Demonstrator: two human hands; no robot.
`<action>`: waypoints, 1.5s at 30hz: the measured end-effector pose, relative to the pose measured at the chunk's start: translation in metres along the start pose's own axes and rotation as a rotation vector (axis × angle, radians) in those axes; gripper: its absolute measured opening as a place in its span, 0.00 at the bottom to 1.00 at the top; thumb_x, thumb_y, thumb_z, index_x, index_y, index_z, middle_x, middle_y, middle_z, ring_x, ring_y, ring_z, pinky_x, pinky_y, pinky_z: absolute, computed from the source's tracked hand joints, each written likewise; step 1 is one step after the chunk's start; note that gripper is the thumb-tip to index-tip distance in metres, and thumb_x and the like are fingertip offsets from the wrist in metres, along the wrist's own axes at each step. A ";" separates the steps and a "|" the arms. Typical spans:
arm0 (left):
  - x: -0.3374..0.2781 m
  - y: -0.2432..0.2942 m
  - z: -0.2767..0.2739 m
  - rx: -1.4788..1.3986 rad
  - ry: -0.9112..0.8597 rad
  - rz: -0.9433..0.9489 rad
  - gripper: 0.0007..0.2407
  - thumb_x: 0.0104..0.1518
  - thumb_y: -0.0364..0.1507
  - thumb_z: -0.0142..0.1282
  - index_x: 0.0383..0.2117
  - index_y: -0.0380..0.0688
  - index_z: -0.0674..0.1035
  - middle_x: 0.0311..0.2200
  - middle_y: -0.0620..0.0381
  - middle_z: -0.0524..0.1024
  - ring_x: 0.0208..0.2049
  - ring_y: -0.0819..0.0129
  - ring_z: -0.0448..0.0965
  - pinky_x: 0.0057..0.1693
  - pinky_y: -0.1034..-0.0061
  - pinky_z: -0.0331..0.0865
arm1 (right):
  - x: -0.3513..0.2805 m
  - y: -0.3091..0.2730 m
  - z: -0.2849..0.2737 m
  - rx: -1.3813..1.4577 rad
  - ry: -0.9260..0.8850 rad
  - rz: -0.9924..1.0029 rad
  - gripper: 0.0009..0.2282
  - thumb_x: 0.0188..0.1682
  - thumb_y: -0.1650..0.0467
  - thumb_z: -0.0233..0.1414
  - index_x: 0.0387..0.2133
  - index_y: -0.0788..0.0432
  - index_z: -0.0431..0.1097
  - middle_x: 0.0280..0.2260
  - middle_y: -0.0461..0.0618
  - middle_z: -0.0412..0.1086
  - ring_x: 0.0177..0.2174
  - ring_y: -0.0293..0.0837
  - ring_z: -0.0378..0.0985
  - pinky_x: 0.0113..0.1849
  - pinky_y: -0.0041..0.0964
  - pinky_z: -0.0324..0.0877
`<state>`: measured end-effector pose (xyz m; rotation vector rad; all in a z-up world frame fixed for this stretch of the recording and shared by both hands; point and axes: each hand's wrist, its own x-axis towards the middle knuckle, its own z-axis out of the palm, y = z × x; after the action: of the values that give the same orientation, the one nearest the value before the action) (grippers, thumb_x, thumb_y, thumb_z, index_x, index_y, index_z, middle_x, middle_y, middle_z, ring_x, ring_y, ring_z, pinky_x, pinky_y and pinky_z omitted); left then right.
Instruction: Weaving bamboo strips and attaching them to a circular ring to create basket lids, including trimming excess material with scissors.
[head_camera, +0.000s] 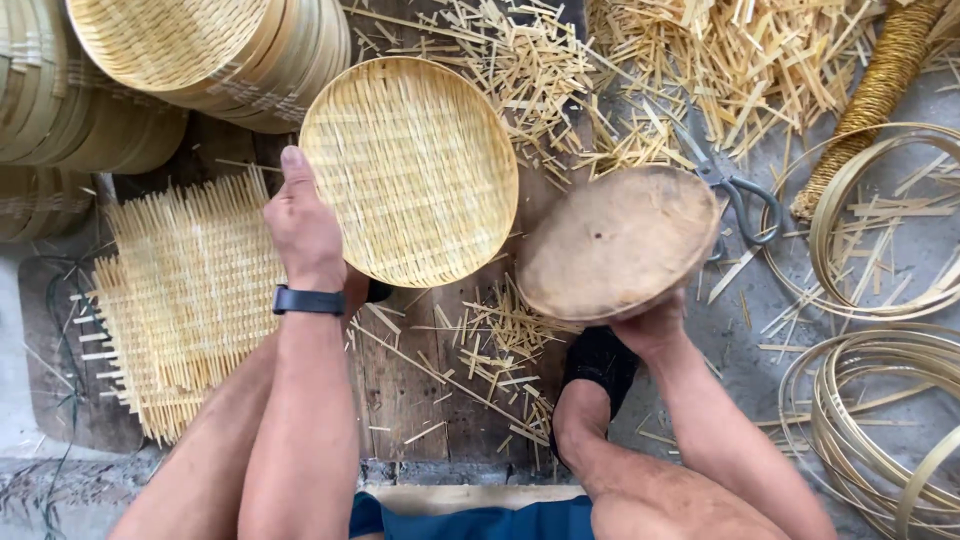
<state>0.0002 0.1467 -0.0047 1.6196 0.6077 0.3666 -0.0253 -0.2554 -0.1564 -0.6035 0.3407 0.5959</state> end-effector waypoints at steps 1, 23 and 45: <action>-0.001 0.009 -0.001 0.002 0.007 0.002 0.30 0.70 0.49 0.42 0.53 0.28 0.80 0.44 0.43 0.85 0.42 0.63 0.87 0.47 0.72 0.81 | 0.010 0.013 -0.006 0.000 -0.006 0.005 0.31 0.52 0.53 0.43 0.68 0.54 0.54 0.63 0.53 0.61 0.62 0.56 0.64 0.61 0.61 0.61; -0.093 -0.124 0.049 -0.562 -0.053 -0.698 0.13 0.66 0.31 0.50 0.53 0.37 0.77 0.43 0.50 0.82 0.40 0.63 0.83 0.47 0.65 0.79 | -0.040 0.053 0.058 -1.302 0.260 -0.120 0.10 0.56 0.68 0.49 0.38 0.63 0.74 0.29 0.58 0.78 0.25 0.47 0.82 0.26 0.39 0.73; 0.087 0.045 -0.049 1.308 -0.223 1.132 0.10 0.63 0.17 0.53 0.42 0.46 0.82 0.38 0.54 0.82 0.37 0.63 0.82 0.48 0.69 0.74 | -0.048 0.059 0.074 -1.689 0.078 -0.642 0.02 0.46 0.73 0.56 0.30 0.56 0.75 0.28 0.51 0.74 0.28 0.54 0.79 0.30 0.43 0.73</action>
<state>0.0507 0.2346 0.0368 3.1452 -0.4903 0.6383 -0.0894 -0.1908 -0.1013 -2.2464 -0.4026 0.0958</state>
